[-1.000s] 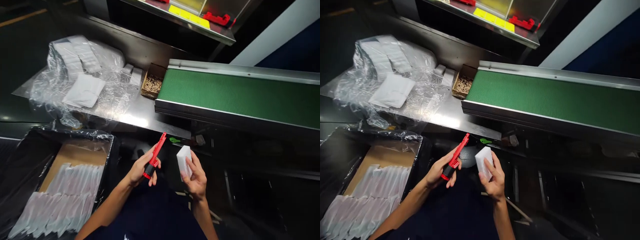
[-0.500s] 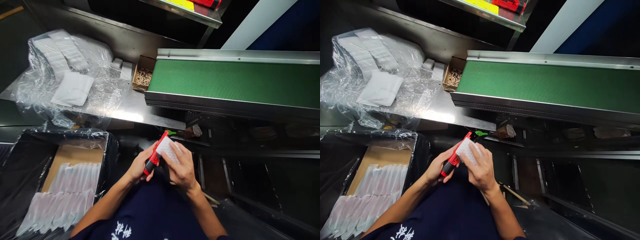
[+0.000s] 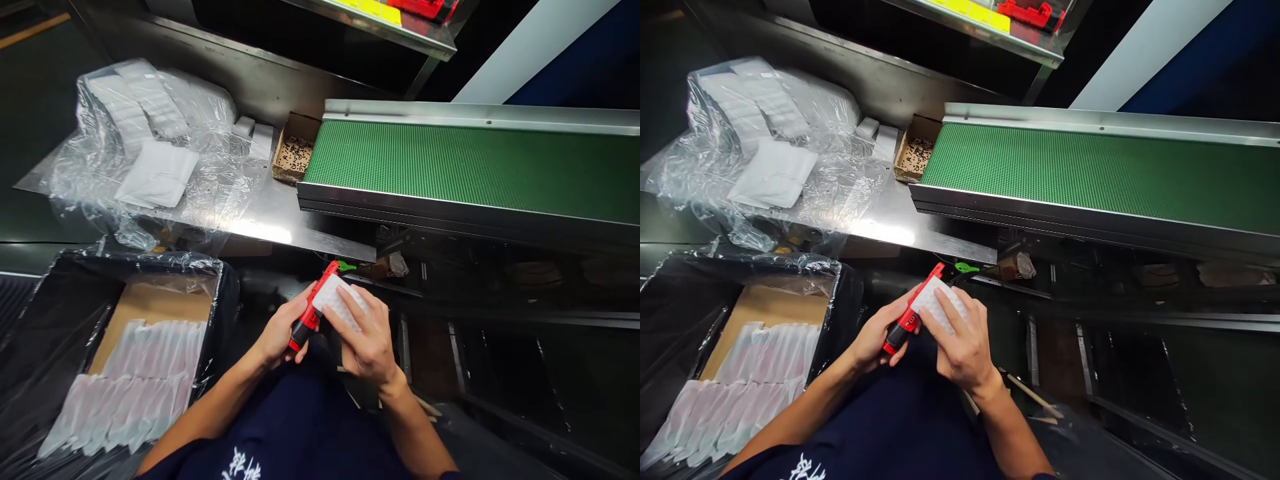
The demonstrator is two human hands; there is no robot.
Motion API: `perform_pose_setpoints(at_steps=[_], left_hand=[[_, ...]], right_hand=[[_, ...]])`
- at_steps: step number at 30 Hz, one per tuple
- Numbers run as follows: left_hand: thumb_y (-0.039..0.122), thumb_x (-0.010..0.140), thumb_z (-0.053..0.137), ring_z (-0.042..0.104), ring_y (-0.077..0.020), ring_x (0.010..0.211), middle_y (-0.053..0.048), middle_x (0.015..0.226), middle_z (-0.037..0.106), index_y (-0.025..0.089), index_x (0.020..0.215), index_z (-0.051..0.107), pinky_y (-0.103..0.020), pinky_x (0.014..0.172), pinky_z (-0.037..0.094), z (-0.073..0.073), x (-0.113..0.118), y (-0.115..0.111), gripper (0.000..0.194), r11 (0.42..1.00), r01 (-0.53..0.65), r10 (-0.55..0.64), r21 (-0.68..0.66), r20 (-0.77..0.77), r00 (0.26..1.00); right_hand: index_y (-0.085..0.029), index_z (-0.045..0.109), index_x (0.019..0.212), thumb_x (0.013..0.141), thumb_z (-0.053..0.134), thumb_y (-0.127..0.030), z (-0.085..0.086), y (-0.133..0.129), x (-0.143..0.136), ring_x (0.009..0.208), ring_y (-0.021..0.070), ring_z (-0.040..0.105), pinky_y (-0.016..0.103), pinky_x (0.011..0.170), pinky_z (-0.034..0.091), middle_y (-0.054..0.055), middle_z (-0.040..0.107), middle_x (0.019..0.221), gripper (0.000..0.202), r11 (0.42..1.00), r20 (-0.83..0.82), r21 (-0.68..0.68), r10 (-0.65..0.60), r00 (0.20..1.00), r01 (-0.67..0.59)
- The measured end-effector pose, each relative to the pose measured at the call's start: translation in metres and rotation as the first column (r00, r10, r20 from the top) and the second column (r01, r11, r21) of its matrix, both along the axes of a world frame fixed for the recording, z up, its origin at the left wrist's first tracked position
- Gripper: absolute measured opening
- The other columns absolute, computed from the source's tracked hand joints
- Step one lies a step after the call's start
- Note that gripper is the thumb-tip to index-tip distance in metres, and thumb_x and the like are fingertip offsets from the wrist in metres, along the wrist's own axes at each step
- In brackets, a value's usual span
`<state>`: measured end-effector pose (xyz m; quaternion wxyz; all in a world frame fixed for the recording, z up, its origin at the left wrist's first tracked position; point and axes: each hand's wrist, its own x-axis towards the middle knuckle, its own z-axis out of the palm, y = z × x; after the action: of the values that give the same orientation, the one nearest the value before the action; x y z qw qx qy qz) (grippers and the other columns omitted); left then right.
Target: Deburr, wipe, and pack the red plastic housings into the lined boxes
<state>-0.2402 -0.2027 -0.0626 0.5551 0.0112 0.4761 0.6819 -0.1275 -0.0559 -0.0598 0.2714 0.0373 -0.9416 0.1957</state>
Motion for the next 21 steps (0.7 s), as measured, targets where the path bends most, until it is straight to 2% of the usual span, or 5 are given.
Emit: perform_pose_setpoints(at_steps=[3,9,13,18,21], left_hand=[[0.052,0.094,0.047,0.045,-0.0111,0.028,0.0,0.056,0.057,0.014,0.153,0.024,-0.016,0.025,0.022,0.001,-0.001,0.0,0.075,1.0,0.008,-0.008,-0.004,-0.001,1.0],[0.052,0.091,0.051,0.05,-0.0115,0.031,-0.005,0.075,0.064,0.019,0.154,0.024,-0.016,0.024,0.018,-0.002,-0.005,0.0,0.076,1.0,0.019,-0.019,0.02,0.029,0.999],[0.051,0.093,0.047,0.045,-0.0106,0.028,-0.001,0.059,0.058,0.013,0.152,0.027,-0.015,0.024,0.02,-0.004,-0.008,0.001,0.073,1.0,0.022,-0.023,0.021,0.062,0.998],[0.052,0.092,0.05,0.05,-0.0111,0.03,-0.004,0.073,0.063,0.018,0.154,0.023,-0.015,0.024,0.018,-0.003,-0.01,0.001,0.076,0.997,0.041,-0.045,0.069,0.052,0.998],[0.054,0.092,0.049,0.049,-0.0111,0.029,-0.004,0.071,0.062,0.017,0.154,0.023,-0.016,0.024,0.018,-0.004,-0.01,0.001,0.076,0.997,0.051,-0.052,0.052,0.025,0.998]], right_hand=[[-0.028,0.054,0.137,0.082,0.052,-0.009,-0.001,-0.001,-0.001,0.126,0.0334,0.049,0.051,0.093,0.047,0.009,0.058,0.137,0.057,0.993,-0.001,-0.068,0.098,0.995,-0.098],[-0.023,0.064,0.122,0.084,0.052,-0.008,-0.005,0.002,-0.008,0.124,0.035,0.049,0.052,0.093,0.046,0.013,0.059,0.134,0.043,0.995,-0.007,0.017,-0.096,0.995,0.096],[-0.019,0.065,0.12,0.084,0.051,-0.008,-0.004,-0.001,-0.008,0.124,0.0337,0.049,0.05,0.092,0.048,0.013,0.059,0.133,0.04,0.995,-0.013,-0.04,0.089,0.996,-0.09],[-0.022,0.064,0.122,0.085,0.053,-0.007,-0.007,0.009,-0.011,0.125,0.034,0.048,0.053,0.095,0.046,0.013,0.058,0.135,0.042,0.996,0.01,-0.014,-0.092,0.996,0.092],[-0.024,0.064,0.123,0.085,0.053,-0.009,-0.004,0.011,-0.012,0.125,0.0324,0.049,0.052,0.094,0.047,0.012,0.058,0.135,0.041,0.997,0.014,-0.063,-0.038,0.999,0.039]])
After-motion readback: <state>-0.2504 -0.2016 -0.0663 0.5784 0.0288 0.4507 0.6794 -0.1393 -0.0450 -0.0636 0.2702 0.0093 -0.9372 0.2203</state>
